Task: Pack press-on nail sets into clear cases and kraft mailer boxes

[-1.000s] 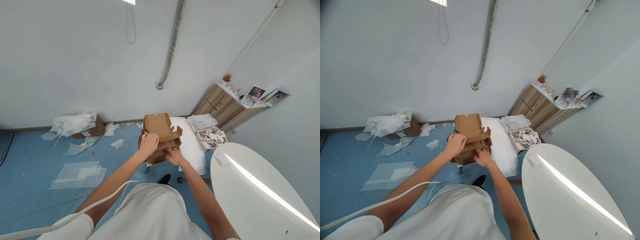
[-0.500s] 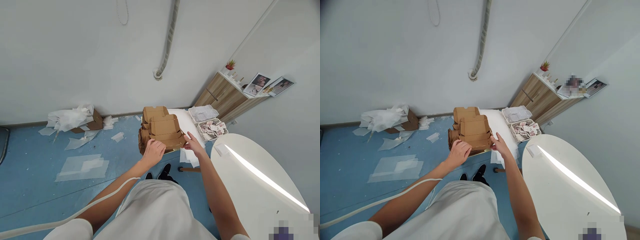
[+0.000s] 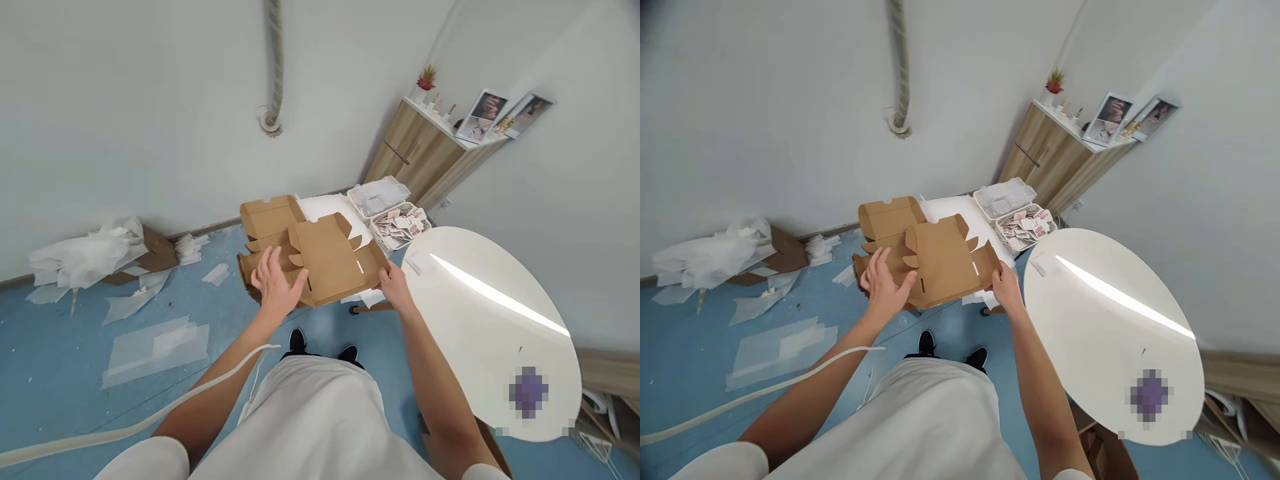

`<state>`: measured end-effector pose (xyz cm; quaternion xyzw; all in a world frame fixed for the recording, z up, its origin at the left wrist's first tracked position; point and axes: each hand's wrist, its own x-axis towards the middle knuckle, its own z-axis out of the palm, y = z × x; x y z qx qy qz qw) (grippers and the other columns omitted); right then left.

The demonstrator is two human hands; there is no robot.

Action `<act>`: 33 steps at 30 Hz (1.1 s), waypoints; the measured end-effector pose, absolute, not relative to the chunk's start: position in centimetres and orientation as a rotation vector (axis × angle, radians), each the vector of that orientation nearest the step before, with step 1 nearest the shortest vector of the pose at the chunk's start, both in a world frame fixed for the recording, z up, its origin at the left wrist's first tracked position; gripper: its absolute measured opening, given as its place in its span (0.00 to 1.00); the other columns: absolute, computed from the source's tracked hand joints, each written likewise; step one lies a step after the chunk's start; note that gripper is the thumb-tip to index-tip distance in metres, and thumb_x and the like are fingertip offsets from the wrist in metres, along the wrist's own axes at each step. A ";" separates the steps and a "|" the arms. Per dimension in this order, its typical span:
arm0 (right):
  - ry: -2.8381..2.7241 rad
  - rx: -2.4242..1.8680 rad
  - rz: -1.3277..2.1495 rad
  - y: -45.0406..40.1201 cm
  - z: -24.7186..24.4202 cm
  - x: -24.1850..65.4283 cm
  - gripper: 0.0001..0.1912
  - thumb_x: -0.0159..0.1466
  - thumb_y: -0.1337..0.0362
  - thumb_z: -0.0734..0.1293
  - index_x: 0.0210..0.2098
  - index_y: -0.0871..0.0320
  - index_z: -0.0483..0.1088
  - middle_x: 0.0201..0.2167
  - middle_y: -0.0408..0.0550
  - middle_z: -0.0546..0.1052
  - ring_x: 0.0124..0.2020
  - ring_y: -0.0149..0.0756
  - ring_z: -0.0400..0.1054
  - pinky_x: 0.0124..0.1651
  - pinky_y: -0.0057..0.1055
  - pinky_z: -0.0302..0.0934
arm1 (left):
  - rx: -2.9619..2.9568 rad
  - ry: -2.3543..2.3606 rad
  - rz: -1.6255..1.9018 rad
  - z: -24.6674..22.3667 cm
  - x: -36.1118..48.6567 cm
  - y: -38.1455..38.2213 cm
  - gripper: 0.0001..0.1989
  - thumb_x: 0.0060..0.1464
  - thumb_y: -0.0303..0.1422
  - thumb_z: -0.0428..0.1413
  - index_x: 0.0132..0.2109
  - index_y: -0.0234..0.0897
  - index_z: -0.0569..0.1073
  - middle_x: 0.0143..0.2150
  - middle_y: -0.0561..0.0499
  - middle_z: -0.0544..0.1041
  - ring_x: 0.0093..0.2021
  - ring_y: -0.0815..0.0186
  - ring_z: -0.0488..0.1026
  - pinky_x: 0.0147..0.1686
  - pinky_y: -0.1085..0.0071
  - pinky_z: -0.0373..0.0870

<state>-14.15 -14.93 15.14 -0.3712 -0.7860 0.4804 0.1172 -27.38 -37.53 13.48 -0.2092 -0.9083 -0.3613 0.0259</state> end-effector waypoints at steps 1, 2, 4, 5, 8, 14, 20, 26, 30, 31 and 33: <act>-2.238 -1.086 1.418 -14.4 15.3 -12.8 0.16 0.57 0.61 0.54 0.40 0.60 0.65 0.26 0.45 0.68 0.24 0.30 0.65 0.25 0.27 0.64 | -0.622 -2.809 -1.212 13.1 -27.5 -36.7 0.38 0.49 0.46 0.50 0.61 0.38 0.43 0.62 0.38 0.49 0.61 0.51 0.48 0.55 0.49 0.44; -2.174 -1.087 1.433 -13.8 15.5 -11.2 0.16 0.57 0.60 0.54 0.40 0.60 0.64 0.26 0.44 0.68 0.24 0.30 0.64 0.25 0.27 0.64 | -0.612 -2.816 -1.330 12.6 -27.5 -35.7 0.40 0.48 0.46 0.51 0.61 0.38 0.41 0.62 0.38 0.48 0.60 0.51 0.49 0.54 0.50 0.47; -2.041 -1.104 1.446 -12.5 15.7 -7.8 0.17 0.57 0.59 0.54 0.41 0.59 0.64 0.27 0.45 0.68 0.24 0.30 0.62 0.25 0.28 0.64 | -0.681 -2.834 -1.628 11.5 -26.9 -33.3 0.43 0.46 0.45 0.54 0.62 0.39 0.39 0.62 0.37 0.48 0.58 0.52 0.54 0.52 0.53 0.54; -1.981 -1.123 1.440 -11.8 15.7 -6.0 0.17 0.57 0.58 0.54 0.41 0.59 0.64 0.28 0.45 0.68 0.25 0.31 0.62 0.25 0.29 0.64 | -0.744 -2.829 -1.775 11.0 -26.3 -32.0 0.44 0.44 0.44 0.55 0.62 0.38 0.41 0.61 0.37 0.51 0.57 0.53 0.57 0.51 0.55 0.56; -1.827 -1.224 1.362 -9.9 15.1 -0.5 0.18 0.58 0.57 0.55 0.43 0.59 0.64 0.31 0.47 0.69 0.28 0.33 0.62 0.26 0.30 0.63 | -1.001 -2.792 -2.099 10.1 -23.6 -27.8 0.35 0.44 0.41 0.57 0.57 0.36 0.54 0.52 0.40 0.66 0.49 0.58 0.67 0.46 0.59 0.64; -1.737 -1.474 1.043 -7.4 12.6 9.9 0.21 0.60 0.55 0.52 0.46 0.59 0.63 0.29 0.48 0.71 0.26 0.34 0.61 0.26 0.31 0.57 | -1.509 -2.863 -1.991 10.2 -16.6 -19.7 0.18 0.46 0.36 0.52 0.45 0.35 0.68 0.38 0.48 0.74 0.30 0.67 0.72 0.31 0.69 0.69; -1.678 -1.618 0.977 -6.6 9.2 17.2 0.24 0.60 0.51 0.51 0.49 0.56 0.62 0.38 0.51 0.73 0.35 0.39 0.66 0.34 0.33 0.58 | -1.944 -2.841 -1.489 9.5 -9.9 -13.2 0.16 0.47 0.33 0.49 0.45 0.38 0.68 0.37 0.52 0.75 0.26 0.69 0.70 0.28 0.72 0.66; -1.555 -1.765 1.014 -5.8 5.5 22.2 0.21 0.58 0.54 0.53 0.42 0.57 0.68 0.37 0.50 0.72 0.35 0.38 0.65 0.35 0.33 0.59 | -2.236 -2.810 -1.269 7.5 -5.4 -8.9 0.17 0.48 0.31 0.48 0.47 0.37 0.68 0.40 0.49 0.75 0.29 0.67 0.71 0.32 0.70 0.67; -1.443 -1.857 1.079 -5.7 3.2 23.8 0.15 0.55 0.58 0.55 0.31 0.58 0.70 0.33 0.49 0.71 0.32 0.36 0.64 0.33 0.31 0.58 | -2.324 -2.899 -1.170 5.8 -3.9 -6.7 0.18 0.49 0.30 0.48 0.48 0.39 0.68 0.42 0.50 0.75 0.31 0.66 0.73 0.34 0.69 0.68; -1.430 -1.859 1.107 -5.7 2.6 23.9 0.15 0.55 0.59 0.55 0.31 0.58 0.70 0.31 0.48 0.71 0.31 0.36 0.64 0.32 0.30 0.58 | -2.343 -2.917 -1.134 5.3 -3.7 -6.2 0.18 0.49 0.30 0.48 0.48 0.39 0.68 0.42 0.50 0.75 0.31 0.66 0.73 0.34 0.69 0.68; -1.405 -1.844 1.142 -5.8 1.7 23.9 0.15 0.54 0.60 0.56 0.32 0.59 0.70 0.29 0.46 0.71 0.30 0.35 0.63 0.32 0.30 0.57 | -2.383 -2.932 -1.073 4.3 -3.5 -5.1 0.18 0.49 0.30 0.48 0.49 0.40 0.67 0.42 0.51 0.74 0.32 0.66 0.73 0.35 0.69 0.68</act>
